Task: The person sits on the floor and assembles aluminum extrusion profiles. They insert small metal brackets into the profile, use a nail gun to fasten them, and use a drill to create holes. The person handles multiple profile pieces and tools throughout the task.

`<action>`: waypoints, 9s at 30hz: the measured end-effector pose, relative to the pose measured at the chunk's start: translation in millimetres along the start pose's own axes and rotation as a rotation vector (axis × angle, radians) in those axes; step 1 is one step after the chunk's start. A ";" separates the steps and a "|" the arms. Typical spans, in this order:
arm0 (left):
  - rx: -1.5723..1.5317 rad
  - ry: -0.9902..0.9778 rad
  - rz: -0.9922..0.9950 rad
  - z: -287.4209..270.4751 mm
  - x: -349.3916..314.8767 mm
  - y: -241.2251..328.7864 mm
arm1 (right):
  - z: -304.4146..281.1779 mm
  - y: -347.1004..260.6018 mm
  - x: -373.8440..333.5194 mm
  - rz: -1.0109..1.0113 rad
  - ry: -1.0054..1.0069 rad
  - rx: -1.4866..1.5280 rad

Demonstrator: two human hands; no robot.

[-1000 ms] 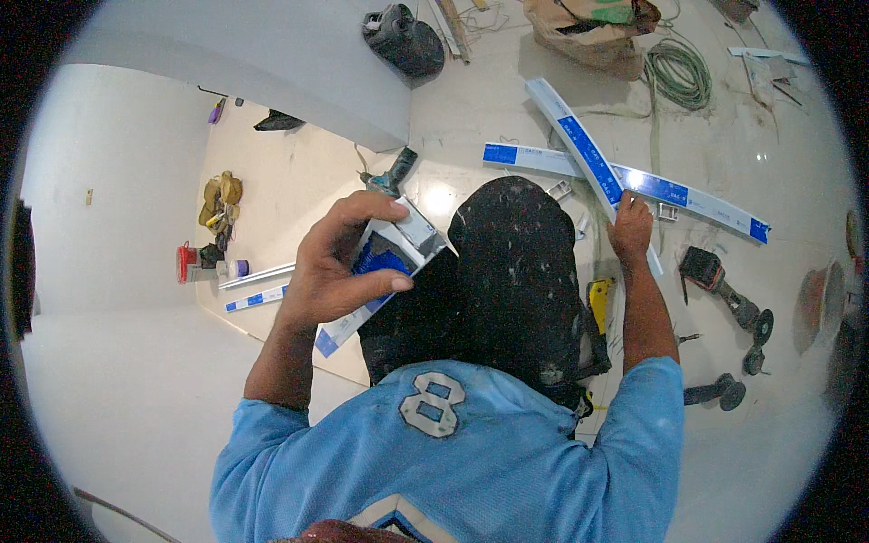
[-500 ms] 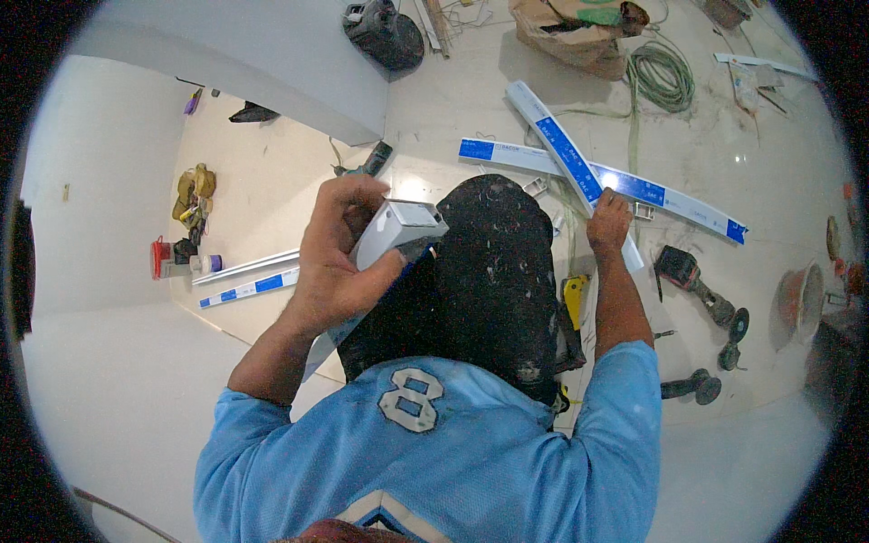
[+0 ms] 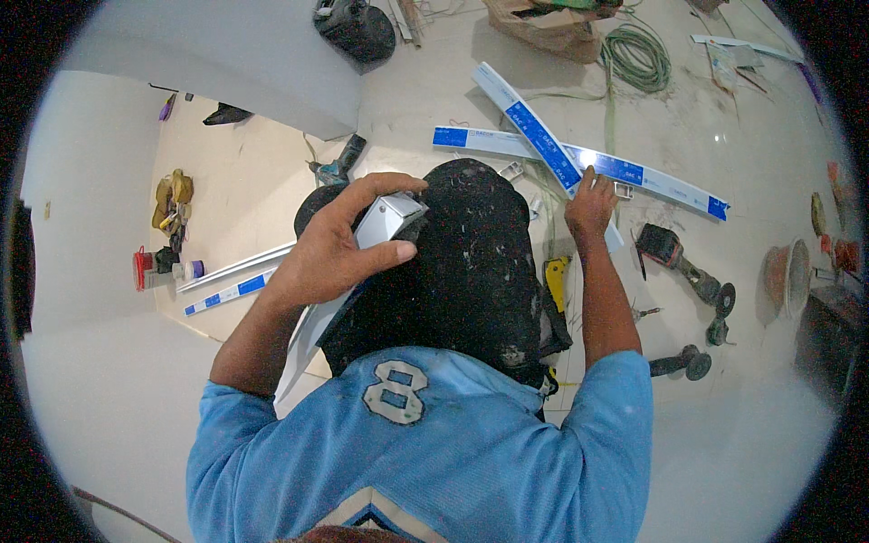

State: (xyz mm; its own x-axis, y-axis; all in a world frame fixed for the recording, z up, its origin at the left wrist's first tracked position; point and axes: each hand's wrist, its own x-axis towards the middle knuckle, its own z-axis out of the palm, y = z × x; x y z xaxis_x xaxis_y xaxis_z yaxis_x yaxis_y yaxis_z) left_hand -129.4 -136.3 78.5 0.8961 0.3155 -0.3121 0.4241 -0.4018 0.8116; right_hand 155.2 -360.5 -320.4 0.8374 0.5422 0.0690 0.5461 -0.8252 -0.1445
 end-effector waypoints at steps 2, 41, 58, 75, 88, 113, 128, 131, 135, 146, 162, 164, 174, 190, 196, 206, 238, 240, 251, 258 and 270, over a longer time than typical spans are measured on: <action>-0.006 -0.043 -0.003 -3.4 2.1 -2.5 | -15.9 -1.2 -24.3 -0.006 0.038 0.101; -1.146 -0.460 0.443 -59.7 66.7 -104.5 | 70.1 21.2 -279.4 0.176 -0.312 0.080; -1.065 -0.416 0.488 -58.6 66.4 -105.7 | 63.8 18.0 -277.1 0.111 -0.236 0.009; -1.263 -0.407 0.322 -57.4 89.9 -127.0 | 96.7 39.8 -283.2 0.148 -0.294 0.069; -1.296 -0.397 0.173 -55.7 95.9 -134.8 | 112.0 59.7 -290.9 -0.009 -0.185 0.109; -1.128 -0.457 0.387 -76.8 100.0 -153.6 | -56.0 71.8 -283.4 0.443 -0.128 0.061; -1.132 -0.408 -0.096 -48.6 44.3 -111.7 | 44.5 164.6 -319.1 0.688 -0.131 0.180; -0.789 -0.407 -0.050 -43.1 35.6 -62.0 | 26.1 169.2 -330.5 0.737 -0.130 0.344; -0.227 -0.241 0.050 -39.4 14.1 -15.4 | -84.0 106.8 -281.3 0.706 0.104 0.915; 0.370 0.012 0.035 -9.7 26.5 18.5 | -294.7 -5.7 -189.0 0.164 0.094 0.869; 0.195 -0.125 0.264 6.1 58.9 -24.0 | -390.4 -62.7 -170.2 -0.277 -0.254 0.946; 0.155 -0.109 0.265 9.9 62.5 -30.3 | -392.2 -66.5 -168.5 -0.275 -0.276 0.939; 0.161 -0.057 0.264 12.2 63.9 -32.3 | -376.8 -74.3 -159.1 -0.282 -0.224 0.980; 0.165 -0.046 0.228 17.2 69.3 -33.4 | -370.3 -79.5 -150.7 -0.249 -0.253 1.006; 0.169 -0.053 0.232 17.6 69.3 -30.4 | -367.8 -75.8 -153.1 -0.241 -0.280 1.022; 0.170 -0.058 0.227 18.1 70.7 -32.3 | -368.2 -75.9 -152.5 -0.216 -0.292 1.033; 0.234 -0.079 0.212 19.9 70.2 -29.7 | -382.9 -66.1 -116.6 -0.139 -0.515 0.951; 0.229 -0.070 0.233 20.0 71.0 -31.6 | -384.2 -70.5 -117.3 -0.135 -0.517 0.908; 0.224 -0.080 0.218 19.0 72.3 -32.6 | -370.0 -78.7 -132.6 -0.306 -0.361 0.899; 0.228 -0.073 0.229 19.8 72.1 -35.3 | -366.7 -79.6 -134.3 -0.375 -0.302 0.861; 0.231 -0.068 0.214 19.5 71.0 -31.9 | -363.6 -85.5 -141.1 -0.479 -0.218 0.689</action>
State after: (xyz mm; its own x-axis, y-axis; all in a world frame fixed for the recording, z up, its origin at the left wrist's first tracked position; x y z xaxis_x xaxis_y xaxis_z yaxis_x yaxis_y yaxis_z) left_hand -76.7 -117.8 20.8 0.9716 0.1474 -0.1853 0.2365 -0.6396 0.7314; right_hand -1.9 -424.1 41.2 0.4595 0.8831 0.0952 0.6452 -0.2582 -0.7190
